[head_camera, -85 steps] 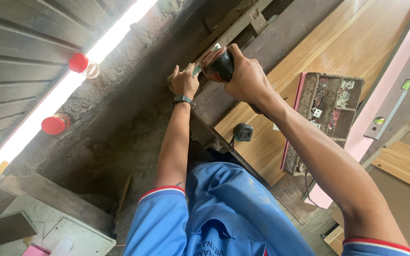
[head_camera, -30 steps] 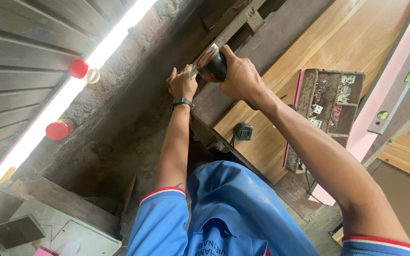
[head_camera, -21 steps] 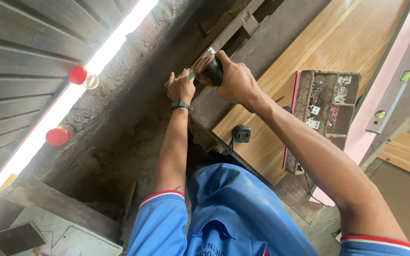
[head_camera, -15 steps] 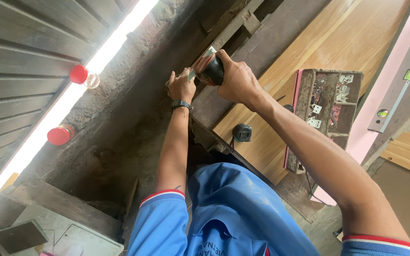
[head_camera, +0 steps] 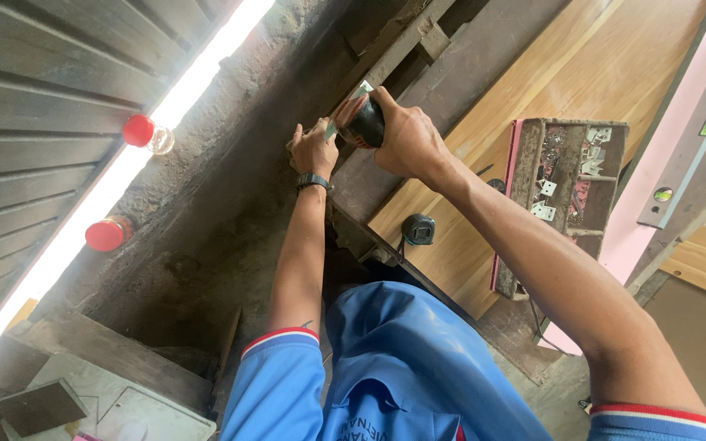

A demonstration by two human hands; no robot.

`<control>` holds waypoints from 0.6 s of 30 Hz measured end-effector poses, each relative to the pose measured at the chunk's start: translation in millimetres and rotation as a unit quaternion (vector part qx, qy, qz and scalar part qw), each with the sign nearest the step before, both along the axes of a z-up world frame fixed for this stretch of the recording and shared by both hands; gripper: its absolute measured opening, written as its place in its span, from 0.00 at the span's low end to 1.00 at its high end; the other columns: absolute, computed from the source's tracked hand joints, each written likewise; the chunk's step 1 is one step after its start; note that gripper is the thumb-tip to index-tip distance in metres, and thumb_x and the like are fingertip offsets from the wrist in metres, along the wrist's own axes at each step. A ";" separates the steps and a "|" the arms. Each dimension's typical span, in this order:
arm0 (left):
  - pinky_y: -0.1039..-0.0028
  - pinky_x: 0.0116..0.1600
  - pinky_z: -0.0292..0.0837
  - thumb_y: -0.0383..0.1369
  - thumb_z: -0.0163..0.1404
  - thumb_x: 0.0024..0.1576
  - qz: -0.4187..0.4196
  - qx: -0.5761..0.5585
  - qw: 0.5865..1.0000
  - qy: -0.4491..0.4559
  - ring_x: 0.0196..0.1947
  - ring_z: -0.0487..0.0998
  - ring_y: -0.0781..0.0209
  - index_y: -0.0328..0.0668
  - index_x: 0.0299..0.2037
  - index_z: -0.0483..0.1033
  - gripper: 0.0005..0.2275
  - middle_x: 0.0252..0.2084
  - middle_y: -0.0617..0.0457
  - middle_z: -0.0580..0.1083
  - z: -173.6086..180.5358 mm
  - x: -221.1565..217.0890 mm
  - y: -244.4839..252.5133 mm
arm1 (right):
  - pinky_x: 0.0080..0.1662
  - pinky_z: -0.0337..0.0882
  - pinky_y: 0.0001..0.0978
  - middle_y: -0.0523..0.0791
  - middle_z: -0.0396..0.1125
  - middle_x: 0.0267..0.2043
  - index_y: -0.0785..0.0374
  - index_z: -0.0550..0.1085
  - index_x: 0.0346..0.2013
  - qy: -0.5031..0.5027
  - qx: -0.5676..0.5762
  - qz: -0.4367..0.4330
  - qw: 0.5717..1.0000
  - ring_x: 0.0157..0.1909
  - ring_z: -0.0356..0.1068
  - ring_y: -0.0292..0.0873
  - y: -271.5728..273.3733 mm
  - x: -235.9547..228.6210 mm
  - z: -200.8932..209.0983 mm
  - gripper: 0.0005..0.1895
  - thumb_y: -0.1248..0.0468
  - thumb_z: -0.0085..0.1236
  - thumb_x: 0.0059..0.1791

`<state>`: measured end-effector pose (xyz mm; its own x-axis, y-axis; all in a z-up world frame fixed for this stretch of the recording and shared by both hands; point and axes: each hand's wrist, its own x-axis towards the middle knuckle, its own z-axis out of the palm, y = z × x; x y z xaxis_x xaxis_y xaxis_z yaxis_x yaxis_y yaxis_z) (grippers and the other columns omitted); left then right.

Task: The person attaches hardware to a wooden panel by retrieving metal components from a divided box and securing them using a power drill.

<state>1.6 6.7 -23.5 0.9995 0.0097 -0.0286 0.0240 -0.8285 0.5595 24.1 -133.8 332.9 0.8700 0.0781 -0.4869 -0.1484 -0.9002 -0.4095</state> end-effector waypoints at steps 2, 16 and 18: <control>0.56 0.74 0.55 0.35 0.56 0.58 -0.002 0.002 1.000 -0.002 0.48 0.84 0.51 0.45 0.55 0.79 0.15 0.50 0.47 0.81 0.3 0.6 -0.1 | 0.47 0.74 0.67 0.64 0.73 0.41 0.51 0.64 0.62 0.001 0.002 -0.001 1.000 0.46 0.74 0.75 -0.1 0.8 -2.4 0.38 0.69 0.59 0.36; 0.56 0.74 0.57 0.34 0.59 0.56 0.009 -0.008 1.000 -0.028 0.46 0.85 0.50 0.44 0.54 0.79 0.16 0.48 0.45 0.82 5.2 -0.7 1.5 | 0.46 0.74 0.67 0.64 0.73 0.41 0.50 0.64 0.63 0.010 0.000 0.002 1.000 0.45 0.74 0.75 0.6 -0.4 -7.3 0.41 0.68 0.61 0.35; 0.55 0.73 0.57 0.34 0.59 0.56 0.011 -0.012 0.999 -0.033 0.46 0.85 0.50 0.44 0.54 0.79 0.16 0.48 0.45 0.82 6.9 -1.3 1.2 | 0.46 0.75 0.66 0.63 0.73 0.41 0.50 0.64 0.63 0.007 0.000 0.004 1.000 0.45 0.74 0.74 -1.1 -0.5 -9.0 0.41 0.69 0.61 0.35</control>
<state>0.3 7.9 -16.6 0.9988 0.0312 0.0377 0.0035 -0.8141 0.5807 23.6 -134.8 323.9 0.8619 0.0853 -0.4998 -0.1469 -0.9014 -0.4072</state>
